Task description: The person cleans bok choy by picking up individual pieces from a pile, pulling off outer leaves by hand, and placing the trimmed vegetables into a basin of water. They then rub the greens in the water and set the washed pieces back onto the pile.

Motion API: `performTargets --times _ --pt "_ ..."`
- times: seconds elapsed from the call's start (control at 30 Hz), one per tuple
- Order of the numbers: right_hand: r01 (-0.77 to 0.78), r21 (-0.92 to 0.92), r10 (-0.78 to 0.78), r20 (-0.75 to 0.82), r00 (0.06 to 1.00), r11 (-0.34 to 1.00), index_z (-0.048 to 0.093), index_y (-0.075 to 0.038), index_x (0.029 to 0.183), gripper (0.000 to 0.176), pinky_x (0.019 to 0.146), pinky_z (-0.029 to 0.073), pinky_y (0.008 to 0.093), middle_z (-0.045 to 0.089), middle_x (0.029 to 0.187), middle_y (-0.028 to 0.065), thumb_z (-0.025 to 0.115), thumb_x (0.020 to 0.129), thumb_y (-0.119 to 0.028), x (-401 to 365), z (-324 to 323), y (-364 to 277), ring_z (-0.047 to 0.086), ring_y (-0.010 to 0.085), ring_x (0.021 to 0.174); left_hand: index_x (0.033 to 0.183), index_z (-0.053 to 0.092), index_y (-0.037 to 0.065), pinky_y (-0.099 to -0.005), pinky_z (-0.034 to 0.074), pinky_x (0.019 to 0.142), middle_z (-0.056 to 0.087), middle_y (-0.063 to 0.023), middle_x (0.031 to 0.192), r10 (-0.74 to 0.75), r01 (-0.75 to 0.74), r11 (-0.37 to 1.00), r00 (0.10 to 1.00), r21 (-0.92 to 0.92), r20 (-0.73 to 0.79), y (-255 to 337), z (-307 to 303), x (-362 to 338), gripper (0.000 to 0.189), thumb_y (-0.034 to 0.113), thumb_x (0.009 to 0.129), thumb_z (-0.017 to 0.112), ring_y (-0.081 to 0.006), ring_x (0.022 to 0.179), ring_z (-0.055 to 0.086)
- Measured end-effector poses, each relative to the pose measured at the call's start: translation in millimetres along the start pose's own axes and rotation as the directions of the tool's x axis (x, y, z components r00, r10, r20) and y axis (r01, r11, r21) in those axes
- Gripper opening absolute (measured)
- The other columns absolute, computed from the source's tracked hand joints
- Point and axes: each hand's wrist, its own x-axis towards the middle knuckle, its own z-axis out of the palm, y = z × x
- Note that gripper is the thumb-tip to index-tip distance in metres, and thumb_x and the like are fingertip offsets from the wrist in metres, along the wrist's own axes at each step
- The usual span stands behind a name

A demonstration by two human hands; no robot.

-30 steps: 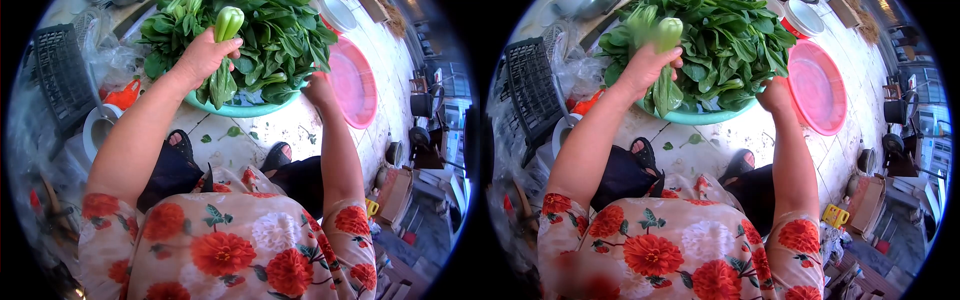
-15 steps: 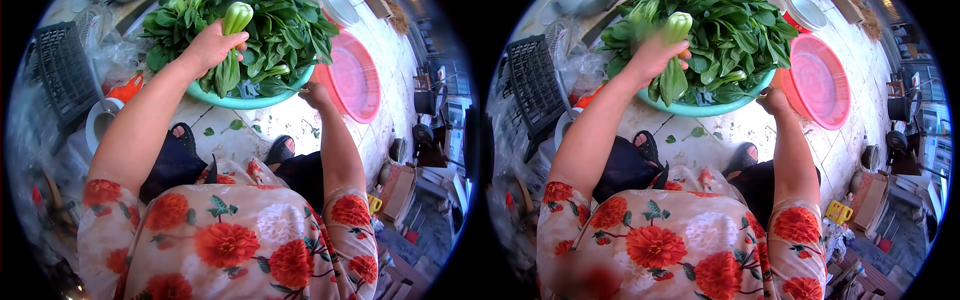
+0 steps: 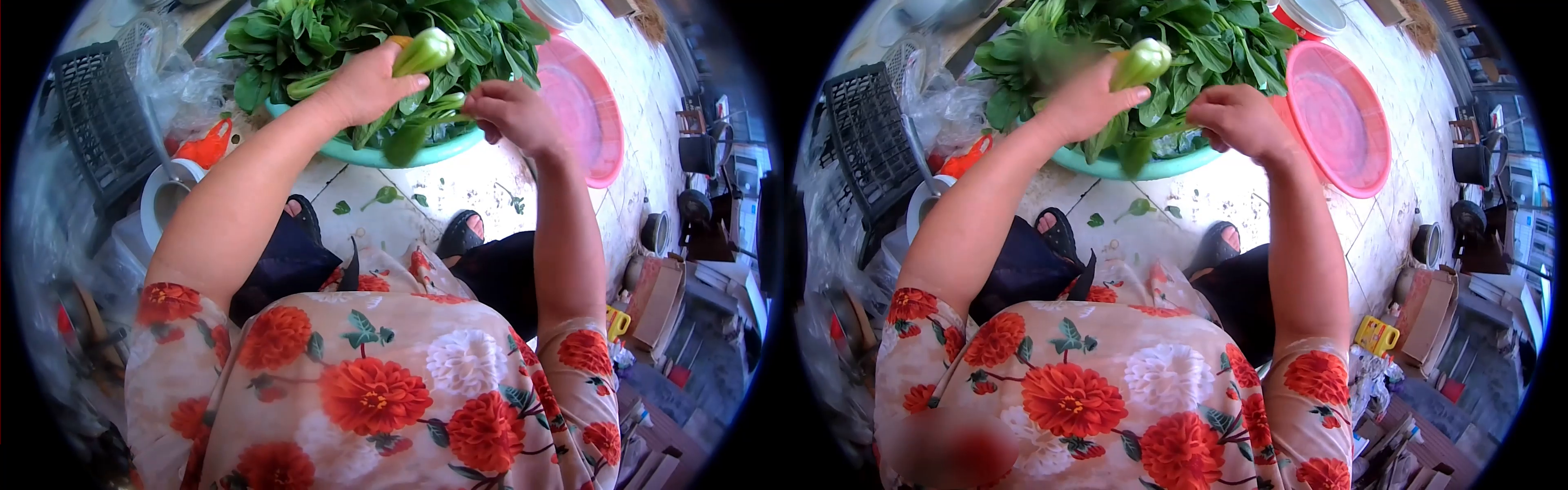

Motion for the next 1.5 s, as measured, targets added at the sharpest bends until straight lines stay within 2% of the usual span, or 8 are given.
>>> performTargets --times 0.13,0.23,0.57,0.77,1.07,1.27,1.33,1.5 --pt "0.004 0.191 0.011 -0.078 0.997 0.982 0.063 0.001 0.076 0.02 0.047 0.044 0.0248 0.056 0.061 0.0043 0.062 0.081 -0.018 9.1 23.6 -3.3 0.055 0.0121 0.05 0.127 0.049 0.004 -0.0326 0.048 0.086 0.064 -0.0114 0.104 0.041 0.001 0.971 0.985 -0.238 0.17 0.9 17.8 -6.1 0.05 0.031 0.088 0.066 -0.0191 0.094 0.061" --pt "-0.037 0.331 0.102 -0.181 0.978 0.943 0.06 0.001 0.073 0.019 0.048 0.046 0.0261 0.057 0.063 0.0064 0.059 0.082 -0.017 10.5 28.2 -0.8 0.056 0.0147 0.051 0.123 0.05 0.006 -0.0301 0.049 0.083 0.061 -0.0071 0.099 -0.044 0.321 0.767 0.89 -0.556 0.454 3.5 14.8 -9.5 0.041 0.029 0.091 0.062 -0.0129 0.091 0.058" --pt "0.006 0.433 0.127 -0.277 0.952 0.902 0.06 0.003 0.083 0.02 0.051 0.052 0.0296 0.059 0.069 0.0084 0.061 0.081 -0.017 8.1 35.0 -2.7 0.06 0.0172 0.057 0.126 0.048 0.004 -0.0287 0.049 0.083 0.061 -0.0073 0.101 -0.049 0.262 0.825 0.916 -0.501 0.397 10.0 16.6 -16.2 0.049 0.023 0.085 0.068 -0.0151 0.094 0.059" --pt "0.043 0.601 0.076 -0.171 0.982 0.798 0.057 0.001 0.098 0.026 0.059 0.053 0.0281 0.062 0.081 0.0096 0.063 0.084 -0.02 5.2 36.2 0.2 0.062 0.0167 0.063 0.125 0.05 0.003 -0.0299 0.051 0.081 0.061 -0.0082 0.098 -0.178 0.447 0.751 0.846 -0.487 0.502 1.9 11.7 -6.2 0.047 0.008 0.079 0.059 -0.0157 0.092 0.06" --pt "0.359 -0.068 -0.356 -0.387 0.851 0.931 0.064 -0.005 0.097 0.04 0.068 0.052 0.0328 0.066 0.081 0.0098 0.071 0.08 -0.041 15.0 55.4 9.2 0.062 0.0196 0.07 0.105 0.057 0.0 -0.0272 0.048 0.075 0.062 -0.006 0.088 -0.165 0.518 0.749 0.75 -0.413 0.641 16.2 18.6 -15.3 0.033 0.007 0.073 0.062 -0.0136 0.08 0.059" --pt "0.331 -0.268 -0.424 -0.495 0.759 0.905 0.065 -0.006 0.087 0.026 0.069 0.052 0.0339 0.064 0.072 0.0138 0.063 0.076 -0.03 14.0 58.8 2.6 0.064 0.0245 0.067 0.108 0.057 0.001 -0.0296 0.049 0.079 0.064 -0.0073 0.09 -0.125 0.274 0.89 0.915 -0.364 0.384 16.5 30.2 -25.5 0.04 0.012 0.072 0.07 -0.0166 0.083 0.061" --pt "0.317 -0.325 -0.45 -0.543 0.709 0.891 0.065 -0.006 0.086 0.026 0.069 0.052 0.0346 0.064 0.072 0.0163 0.06 0.075 -0.029 16.9 58.1 2.8 0.064 0.0277 0.067 0.112 0.056 0.002 -0.032 0.049 0.082 0.066 -0.0102 0.095 -0.147 0.154 0.986 0.984 -0.061 0.106 22.8 34.2 -27.9 0.044 0.018 0.074 0.071 -0.0202 0.088 0.064" --pt "0.293 -0.338 -0.441 -0.557 0.704 0.894 0.065 -0.005 0.087 0.028 0.069 0.052 0.0358 0.064 0.072 0.0169 0.061 0.074 -0.03 15.6 53.6 -5.1 0.064 0.0296 0.067 0.111 0.058 0.002 -0.0325 0.049 0.081 0.067 -0.0121 0.097 -0.221 0.232 0.971 0.964 -0.055 0.15 21.1 36.9 -27.7 0.038 0.021 0.08 0.067 -0.02 0.089 0.064"
